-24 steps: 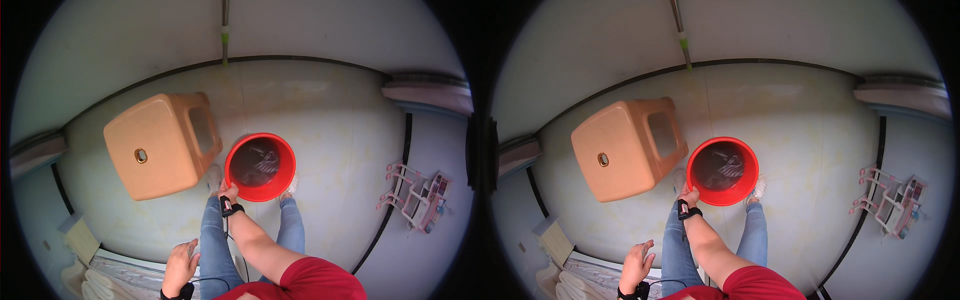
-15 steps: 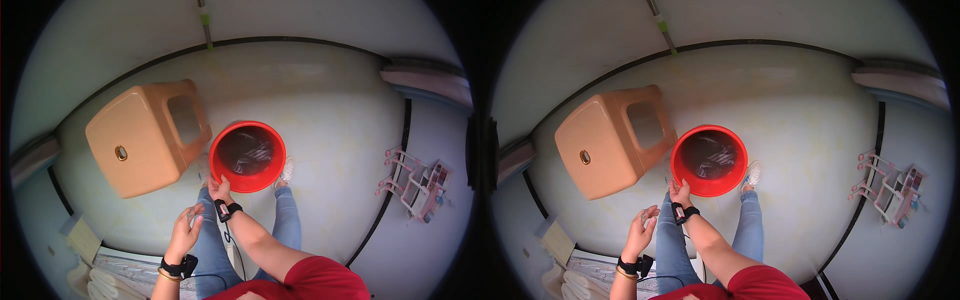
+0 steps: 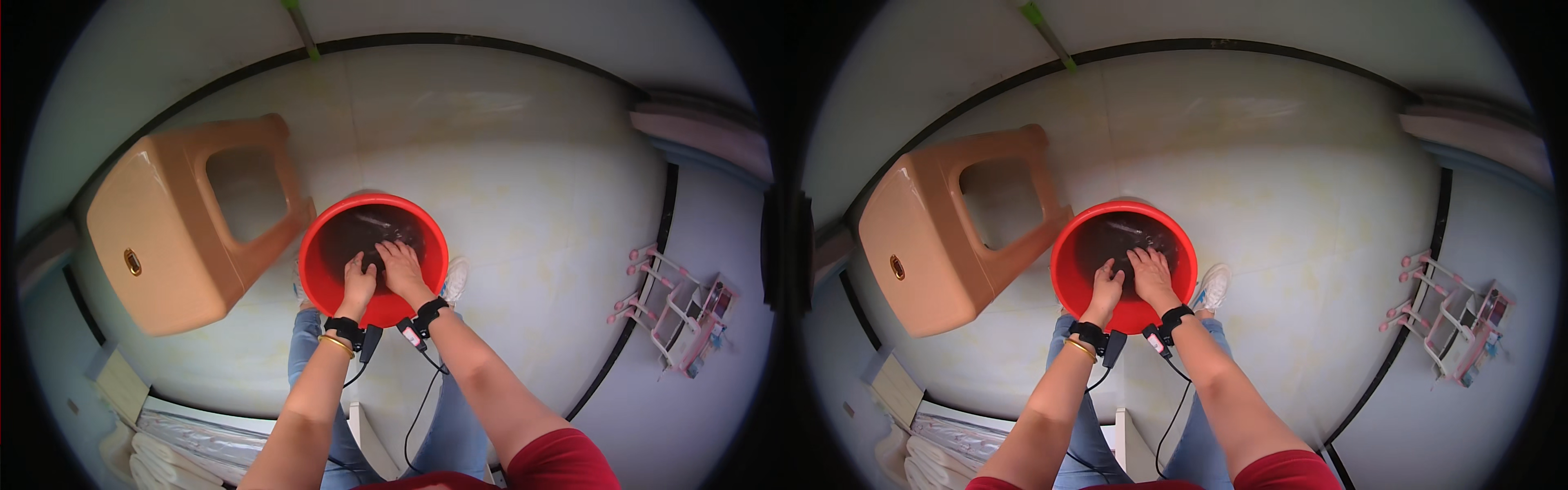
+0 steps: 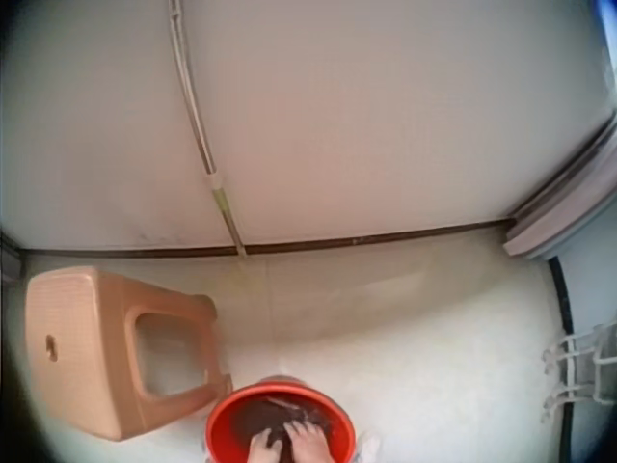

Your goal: The person wrings out a cloth in a bucket of water and wipes the glass and metal frames of sliding windows.

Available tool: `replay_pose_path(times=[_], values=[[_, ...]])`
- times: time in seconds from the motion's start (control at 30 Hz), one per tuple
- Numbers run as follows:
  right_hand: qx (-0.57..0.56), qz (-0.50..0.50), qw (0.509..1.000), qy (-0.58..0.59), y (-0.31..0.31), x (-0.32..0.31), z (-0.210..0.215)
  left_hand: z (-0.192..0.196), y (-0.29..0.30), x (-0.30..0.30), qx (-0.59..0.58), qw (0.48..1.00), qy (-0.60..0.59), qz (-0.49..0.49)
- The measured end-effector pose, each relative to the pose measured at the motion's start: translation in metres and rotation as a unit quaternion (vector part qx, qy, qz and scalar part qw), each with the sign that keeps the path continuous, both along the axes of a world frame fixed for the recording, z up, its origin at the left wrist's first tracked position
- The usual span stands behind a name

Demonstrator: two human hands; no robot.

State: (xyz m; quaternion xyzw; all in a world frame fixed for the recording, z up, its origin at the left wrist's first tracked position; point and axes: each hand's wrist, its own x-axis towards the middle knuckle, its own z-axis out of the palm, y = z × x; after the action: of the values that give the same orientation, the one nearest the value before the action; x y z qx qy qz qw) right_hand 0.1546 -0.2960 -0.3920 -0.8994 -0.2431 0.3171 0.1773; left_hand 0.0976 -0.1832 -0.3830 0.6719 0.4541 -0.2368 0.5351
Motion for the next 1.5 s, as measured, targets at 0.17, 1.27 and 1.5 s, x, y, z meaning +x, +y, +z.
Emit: replay_pose_path(times=[0.17, 1.27, 1.5], values=[[-0.126, -0.085, 0.961, 0.231, 0.0, 0.016, -0.039, 0.004, -0.004, -0.007, -0.04, 0.997, -0.022, 0.059], [0.055, -0.342, 0.92, 0.185, -0.011, 0.021, -0.023, -0.045, 0.015, 0.035, 0.247, 0.943, -0.07, -0.212], [-0.048, -0.359, 0.868, 0.34, 0.0, 0.028, -0.09, -0.093, 0.016, 0.037, 0.05, 0.986, -0.056, -0.15]])
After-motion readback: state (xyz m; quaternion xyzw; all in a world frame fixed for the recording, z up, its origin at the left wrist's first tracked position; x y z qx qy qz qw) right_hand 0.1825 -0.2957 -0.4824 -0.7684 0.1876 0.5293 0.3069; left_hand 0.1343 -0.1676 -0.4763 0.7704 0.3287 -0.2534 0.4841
